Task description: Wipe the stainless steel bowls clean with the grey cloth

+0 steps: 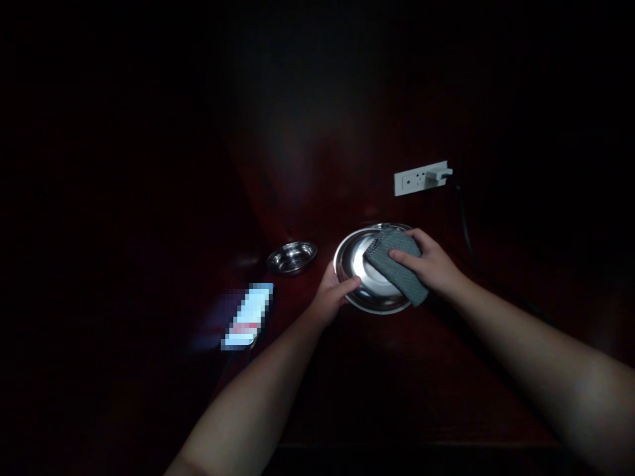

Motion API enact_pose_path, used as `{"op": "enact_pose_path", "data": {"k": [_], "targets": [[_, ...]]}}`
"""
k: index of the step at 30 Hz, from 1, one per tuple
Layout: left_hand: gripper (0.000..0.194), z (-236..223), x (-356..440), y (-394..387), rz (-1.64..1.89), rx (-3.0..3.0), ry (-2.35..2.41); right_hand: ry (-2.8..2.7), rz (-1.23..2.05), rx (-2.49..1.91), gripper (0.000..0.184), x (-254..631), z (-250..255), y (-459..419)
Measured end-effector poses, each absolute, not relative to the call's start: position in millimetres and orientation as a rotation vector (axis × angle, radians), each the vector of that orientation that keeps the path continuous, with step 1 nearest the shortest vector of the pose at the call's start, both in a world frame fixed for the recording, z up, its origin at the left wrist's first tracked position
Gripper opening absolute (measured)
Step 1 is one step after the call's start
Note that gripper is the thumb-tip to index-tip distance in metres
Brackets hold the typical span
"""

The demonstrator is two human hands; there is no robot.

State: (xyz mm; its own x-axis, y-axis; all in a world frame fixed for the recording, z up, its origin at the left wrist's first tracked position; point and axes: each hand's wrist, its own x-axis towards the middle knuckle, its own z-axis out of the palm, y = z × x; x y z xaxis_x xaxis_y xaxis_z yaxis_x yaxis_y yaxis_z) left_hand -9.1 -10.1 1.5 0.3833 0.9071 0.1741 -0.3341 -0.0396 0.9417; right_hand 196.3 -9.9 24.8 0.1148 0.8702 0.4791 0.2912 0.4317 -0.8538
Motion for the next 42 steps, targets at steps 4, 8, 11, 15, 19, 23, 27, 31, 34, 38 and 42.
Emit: {"op": "enact_pose_path", "data": {"k": [4,8,11,15,19,23,27,31,34,38,42], "targets": [[0.062,-0.5,-8.9,-7.8,1.121,1.202,0.590,-1.452,0.594,-1.126,0.040,197.9,23.8,-8.9],[0.059,-0.5,-8.7,-6.1,1.119,1.201,0.574,-1.466,0.621,-1.102,0.041,198.4,20.7,-7.6],[0.058,-0.3,-8.8,-6.1,1.125,1.202,0.582,-1.476,0.635,-1.079,0.041,198.9,19.4,-6.9],[0.059,-0.1,-9.2,-6.5,1.117,1.207,0.590,-1.481,0.630,-1.082,0.041,199.4,19.8,-6.3],[0.059,-0.5,-10.1,-5.4,1.095,1.225,0.581,-1.490,0.636,-1.064,0.041,199.0,20.6,-6.5],[0.060,-1.7,-10.9,-3.7,1.092,1.253,0.572,-1.487,0.621,-1.079,0.042,199.0,21.0,-7.7],[0.059,-3.2,-11.4,-3.0,1.054,1.281,0.582,-1.510,0.663,-1.100,0.040,200.4,21.3,-8.2],[0.058,-3.8,-11.2,-2.7,1.054,1.294,0.613,-1.560,0.657,-1.098,0.039,201.1,22.0,-8.5],[0.058,-2.8,-10.2,-3.5,1.067,1.290,0.603,-1.588,0.651,-1.098,0.040,200.9,22.9,-9.6],[0.057,0.1,-8.2,-6.3,1.074,1.274,0.600,-1.614,0.647,-1.109,0.040,200.9,24.2,-11.6],[0.057,3.0,-6.3,-8.5,1.074,1.267,0.591,-1.641,0.619,-1.117,0.039,201.3,25.4,-12.7]]}}
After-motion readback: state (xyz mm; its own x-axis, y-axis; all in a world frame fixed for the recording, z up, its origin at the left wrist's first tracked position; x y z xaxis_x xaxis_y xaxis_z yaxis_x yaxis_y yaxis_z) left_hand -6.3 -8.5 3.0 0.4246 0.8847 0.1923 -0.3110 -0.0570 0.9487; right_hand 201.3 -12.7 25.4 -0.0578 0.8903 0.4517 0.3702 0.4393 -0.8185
